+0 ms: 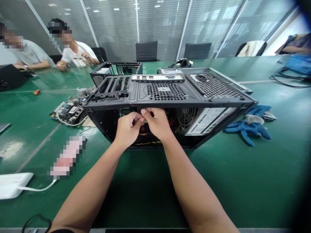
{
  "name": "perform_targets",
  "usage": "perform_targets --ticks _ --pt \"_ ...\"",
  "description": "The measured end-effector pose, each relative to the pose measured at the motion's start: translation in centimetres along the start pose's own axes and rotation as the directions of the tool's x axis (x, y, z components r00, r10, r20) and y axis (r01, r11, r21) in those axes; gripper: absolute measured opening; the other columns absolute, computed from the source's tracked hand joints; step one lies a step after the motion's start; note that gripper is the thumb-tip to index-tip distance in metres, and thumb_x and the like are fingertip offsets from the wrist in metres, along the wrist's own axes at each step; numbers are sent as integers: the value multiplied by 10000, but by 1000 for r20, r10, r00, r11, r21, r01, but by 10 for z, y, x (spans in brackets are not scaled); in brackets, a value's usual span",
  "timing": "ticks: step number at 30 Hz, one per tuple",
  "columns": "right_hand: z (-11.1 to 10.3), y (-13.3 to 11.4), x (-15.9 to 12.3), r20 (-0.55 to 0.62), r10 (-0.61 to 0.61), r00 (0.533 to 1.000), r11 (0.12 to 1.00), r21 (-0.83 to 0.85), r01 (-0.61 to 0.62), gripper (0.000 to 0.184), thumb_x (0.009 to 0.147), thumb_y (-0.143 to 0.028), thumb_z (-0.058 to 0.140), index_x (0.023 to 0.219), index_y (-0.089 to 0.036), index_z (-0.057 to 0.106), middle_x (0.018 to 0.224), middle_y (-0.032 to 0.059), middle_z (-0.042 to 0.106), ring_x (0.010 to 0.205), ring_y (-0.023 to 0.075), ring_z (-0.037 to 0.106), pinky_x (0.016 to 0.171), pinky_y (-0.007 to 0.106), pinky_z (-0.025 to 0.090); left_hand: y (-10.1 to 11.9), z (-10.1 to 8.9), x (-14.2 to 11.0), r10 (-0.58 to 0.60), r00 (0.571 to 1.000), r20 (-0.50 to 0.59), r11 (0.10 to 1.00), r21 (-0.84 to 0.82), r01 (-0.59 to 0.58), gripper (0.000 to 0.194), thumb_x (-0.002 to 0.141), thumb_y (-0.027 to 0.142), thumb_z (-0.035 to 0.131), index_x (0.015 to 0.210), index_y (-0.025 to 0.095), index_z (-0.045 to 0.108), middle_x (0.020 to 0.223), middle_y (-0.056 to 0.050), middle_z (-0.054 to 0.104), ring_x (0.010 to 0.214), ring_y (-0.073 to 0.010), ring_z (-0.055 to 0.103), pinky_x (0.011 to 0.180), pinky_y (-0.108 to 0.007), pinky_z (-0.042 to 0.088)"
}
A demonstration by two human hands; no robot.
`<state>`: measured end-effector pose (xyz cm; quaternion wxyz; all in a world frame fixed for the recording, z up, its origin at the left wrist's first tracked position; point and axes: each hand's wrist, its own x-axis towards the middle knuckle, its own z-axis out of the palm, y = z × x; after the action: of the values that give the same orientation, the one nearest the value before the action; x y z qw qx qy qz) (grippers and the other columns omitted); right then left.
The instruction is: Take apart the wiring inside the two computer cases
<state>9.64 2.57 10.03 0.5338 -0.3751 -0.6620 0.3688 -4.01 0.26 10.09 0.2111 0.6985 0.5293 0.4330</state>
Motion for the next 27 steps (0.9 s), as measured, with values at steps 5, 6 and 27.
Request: perform_targets --ticks 5,6,27 --pt "0 2 0 -2 56 998 997 62 -56 354 898 -383 546 596 -209 487 576 -21 500 584 126 459 578 282 361 0 -2 1 -6 1000 5 999 -32 6 151 842 270 601 756 173 678 636 1 681 562 -127 589 543 -244 415" --pt "1 2 0 -31 62 998 997 51 -61 361 889 -379 561 582 -208 477 564 -28 476 573 121 438 572 281 349 0 -2 1 -11 1000 -3 1000 -28 11 143 833 273 617 749 174 676 632 3 683 562 -128 594 545 -244 419" --pt "2 -3 0 -61 21 998 999 -36 -23 363 895 -334 543 570 -210 438 571 -37 421 578 115 391 604 293 334 1 -1 -3 178 980 -93 953 263 -148 173 897 232 572 787 206 702 758 -4 730 679 -153 648 678 -256 471"
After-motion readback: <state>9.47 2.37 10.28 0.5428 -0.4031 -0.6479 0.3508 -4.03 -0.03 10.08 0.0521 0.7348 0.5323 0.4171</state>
